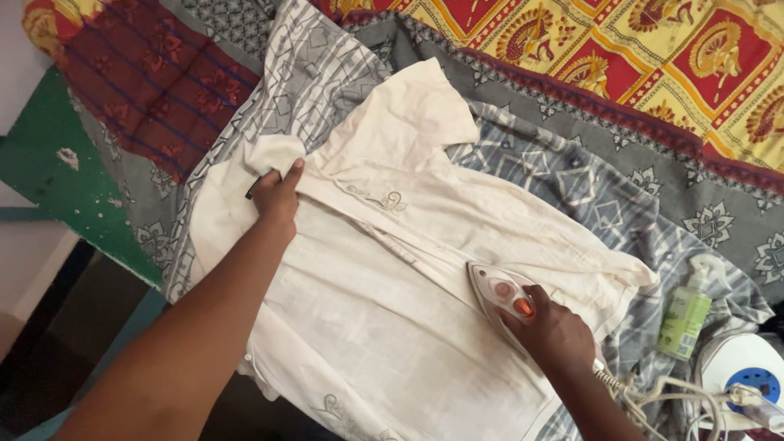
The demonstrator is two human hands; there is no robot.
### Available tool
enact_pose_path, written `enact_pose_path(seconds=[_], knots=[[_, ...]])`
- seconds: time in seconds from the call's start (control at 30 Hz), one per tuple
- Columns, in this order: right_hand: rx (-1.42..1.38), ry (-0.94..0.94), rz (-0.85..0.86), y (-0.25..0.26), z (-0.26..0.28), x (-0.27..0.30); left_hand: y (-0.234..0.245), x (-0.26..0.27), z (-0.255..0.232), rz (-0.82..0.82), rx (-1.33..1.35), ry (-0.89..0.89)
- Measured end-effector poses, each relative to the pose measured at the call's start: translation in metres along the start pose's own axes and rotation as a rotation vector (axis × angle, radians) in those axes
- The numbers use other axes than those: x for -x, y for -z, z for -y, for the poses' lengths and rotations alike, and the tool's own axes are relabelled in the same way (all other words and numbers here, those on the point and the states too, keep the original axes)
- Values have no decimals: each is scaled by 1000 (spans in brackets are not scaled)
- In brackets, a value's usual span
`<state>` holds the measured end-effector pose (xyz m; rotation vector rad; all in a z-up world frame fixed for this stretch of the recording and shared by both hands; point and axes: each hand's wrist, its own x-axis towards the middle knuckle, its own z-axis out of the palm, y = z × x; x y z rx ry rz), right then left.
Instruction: The person irons a white shirt laid out on a patterned bedspread. They use a handheld electric iron to smooth the fabric, repeatedly adjusting the shirt's position and sleeves. A spray bottle is used to apply liquid to the shirt during the process.
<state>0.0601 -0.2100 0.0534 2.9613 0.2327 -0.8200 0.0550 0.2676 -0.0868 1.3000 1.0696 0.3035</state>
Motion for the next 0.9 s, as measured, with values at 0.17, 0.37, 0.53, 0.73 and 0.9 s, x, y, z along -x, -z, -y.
enact_pose_path(seconds=[0.17, 0.37, 0.53, 0.73, 0.9], knots=[[-69, 142, -102, 1, 19, -9, -36, -8, -13, 90, -7, -179], [-60, 126, -120, 8, 49, -23, -47, 27, -40, 185, -60, -44], [-66, 192, -110, 11, 51, -29, -33, 56, -42, 193, 269, 195], [2, 257, -49, 18, 51, -33, -24, 89, -38, -245, -409, -648], [-5, 257, -14, 21, 53, -32, -70, 93, -52, 568, -887, -978]])
